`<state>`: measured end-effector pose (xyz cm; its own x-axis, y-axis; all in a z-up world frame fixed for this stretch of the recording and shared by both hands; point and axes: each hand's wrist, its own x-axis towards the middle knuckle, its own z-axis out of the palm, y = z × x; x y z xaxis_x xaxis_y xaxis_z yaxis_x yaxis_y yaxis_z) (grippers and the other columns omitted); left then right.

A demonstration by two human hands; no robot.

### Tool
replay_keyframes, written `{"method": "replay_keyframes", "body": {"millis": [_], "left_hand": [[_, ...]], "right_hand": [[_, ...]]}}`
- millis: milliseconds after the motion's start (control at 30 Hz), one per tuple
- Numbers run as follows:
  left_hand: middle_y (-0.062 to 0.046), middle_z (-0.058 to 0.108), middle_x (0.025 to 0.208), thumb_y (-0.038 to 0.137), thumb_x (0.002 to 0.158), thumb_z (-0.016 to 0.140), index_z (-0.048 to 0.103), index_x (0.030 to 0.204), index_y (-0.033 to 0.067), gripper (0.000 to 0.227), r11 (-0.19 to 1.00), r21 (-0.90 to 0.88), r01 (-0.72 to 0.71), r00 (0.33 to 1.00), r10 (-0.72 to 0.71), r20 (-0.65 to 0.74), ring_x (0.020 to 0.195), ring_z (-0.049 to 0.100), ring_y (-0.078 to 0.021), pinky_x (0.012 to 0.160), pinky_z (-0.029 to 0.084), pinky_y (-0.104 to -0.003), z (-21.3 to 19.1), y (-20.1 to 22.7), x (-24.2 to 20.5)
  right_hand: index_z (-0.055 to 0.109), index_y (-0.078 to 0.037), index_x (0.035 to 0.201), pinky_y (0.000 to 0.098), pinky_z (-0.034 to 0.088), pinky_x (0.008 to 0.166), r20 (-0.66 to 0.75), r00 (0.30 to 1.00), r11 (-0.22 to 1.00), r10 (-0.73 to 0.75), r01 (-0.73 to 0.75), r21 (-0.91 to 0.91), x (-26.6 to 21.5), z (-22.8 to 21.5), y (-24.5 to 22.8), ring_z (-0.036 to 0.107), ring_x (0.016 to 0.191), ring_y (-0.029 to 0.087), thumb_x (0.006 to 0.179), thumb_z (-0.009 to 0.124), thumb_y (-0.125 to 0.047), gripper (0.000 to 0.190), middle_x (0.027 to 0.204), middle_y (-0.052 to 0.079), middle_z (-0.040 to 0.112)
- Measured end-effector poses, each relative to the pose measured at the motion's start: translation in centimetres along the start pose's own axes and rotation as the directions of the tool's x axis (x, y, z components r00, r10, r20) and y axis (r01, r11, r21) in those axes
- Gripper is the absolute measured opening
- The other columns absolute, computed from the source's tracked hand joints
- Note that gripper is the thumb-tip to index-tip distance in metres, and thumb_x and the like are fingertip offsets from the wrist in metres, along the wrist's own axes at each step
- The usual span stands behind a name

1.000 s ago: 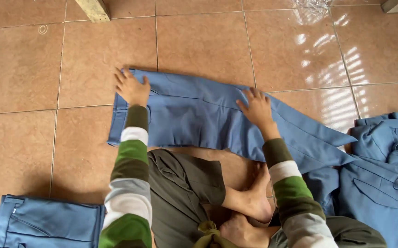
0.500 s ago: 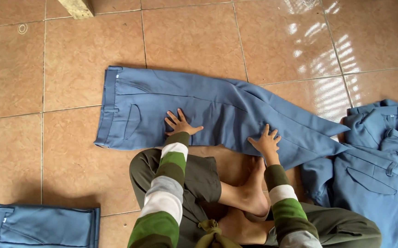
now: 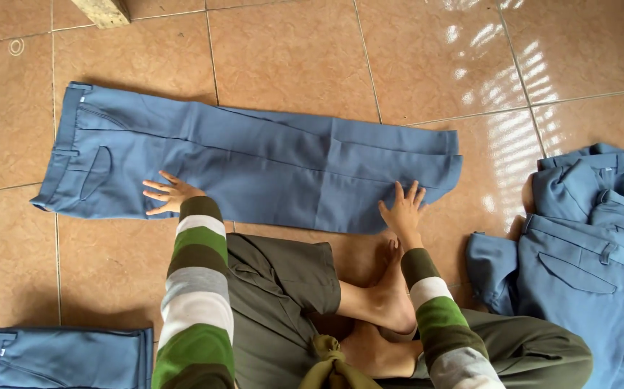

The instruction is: Folding blue trousers into neat rectangular shapes on a tiled floor.

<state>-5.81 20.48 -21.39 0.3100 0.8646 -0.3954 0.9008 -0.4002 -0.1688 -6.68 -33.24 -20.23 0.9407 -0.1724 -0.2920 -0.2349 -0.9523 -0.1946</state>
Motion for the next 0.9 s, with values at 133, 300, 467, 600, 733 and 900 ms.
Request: {"method": "replay_keyframes", "body": {"millis": [133,300,467,600,733,900], "left_hand": [[-0.022,-0.012,0.169,0.027,0.095,0.077,-0.005,0.165,0.0211,0.108,0.999,-0.015,-0.050,0.999,0.050,0.016,0.158,-0.005,-0.0403,0.115,0.005,-0.082,-0.3,0.7,-1.5],[-0.022,-0.009,0.169,0.048,0.085,0.076,0.001,0.165,0.0229,0.112,0.938,-0.153,-0.312,0.946,0.321,0.043,0.157,-0.001,-0.0410,0.110,0.010,-0.086,4.8,5.7,-2.6],[-0.025,-0.006,0.169,0.064,0.088,0.061,0.002,0.165,0.0190,0.107,0.860,-0.135,-0.492,0.863,0.502,0.056,0.158,0.000,-0.0401,0.112,0.011,-0.083,8.8,8.1,-9.9],[-0.027,-0.009,0.168,0.075,0.095,0.039,-0.001,0.165,0.0137,0.102,0.807,-0.160,-0.568,0.809,0.584,0.075,0.157,-0.005,-0.0420,0.112,0.007,-0.082,8.5,8.1,-11.5],[-0.028,-0.005,0.168,0.079,0.093,0.037,0.002,0.166,0.0151,0.103,0.756,-0.124,-0.643,0.753,0.653,0.077,0.157,-0.001,-0.0439,0.109,0.012,-0.083,8.7,7.0,-9.1],[-0.022,0.011,0.170,0.074,0.095,0.040,0.016,0.165,0.0202,0.092,0.697,-0.064,-0.714,0.694,0.717,0.066,0.155,0.013,-0.0371,0.106,0.031,-0.075,8.1,5.6,-7.5]], "right_hand": [[0.024,-0.024,0.164,0.0737,0.017,0.116,0.003,0.984,0.981,0.176,-0.176,0.087,0.8,1.5,0.5,0.005,0.151,0.053,0.083,0.069,-0.054,0.098,0.170,0.019,-0.003],[0.009,-0.015,0.164,0.0590,0.023,0.121,-0.166,0.916,0.877,0.364,-0.277,0.392,4.3,6.2,4.3,0.024,0.149,0.050,0.068,0.088,-0.050,0.129,0.160,0.034,0.018],[0.032,-0.027,0.154,0.0389,0.060,0.075,-0.066,0.896,0.543,0.439,-0.206,0.814,7.7,8.2,8.8,0.065,0.101,0.021,0.074,0.093,-0.032,0.101,0.107,0.006,0.061],[0.054,-0.018,0.136,0.0276,0.052,0.075,-0.077,0.944,0.478,0.322,-0.092,0.874,6.0,2.7,6.8,0.056,0.090,0.014,0.072,0.090,-0.019,0.074,0.097,0.001,0.047],[0.047,-0.016,0.115,0.0295,0.047,0.085,-0.209,0.954,0.486,0.215,0.081,0.870,5.4,0.1,5.9,0.061,0.100,0.019,0.075,0.090,-0.013,0.059,0.111,0.011,0.055],[0.039,-0.021,0.123,0.0181,0.051,0.061,-0.160,0.969,0.435,0.188,0.064,0.898,5.3,-3.1,3.2,0.062,0.079,0.011,0.083,0.089,-0.023,0.064,0.096,0.006,0.062]]}}
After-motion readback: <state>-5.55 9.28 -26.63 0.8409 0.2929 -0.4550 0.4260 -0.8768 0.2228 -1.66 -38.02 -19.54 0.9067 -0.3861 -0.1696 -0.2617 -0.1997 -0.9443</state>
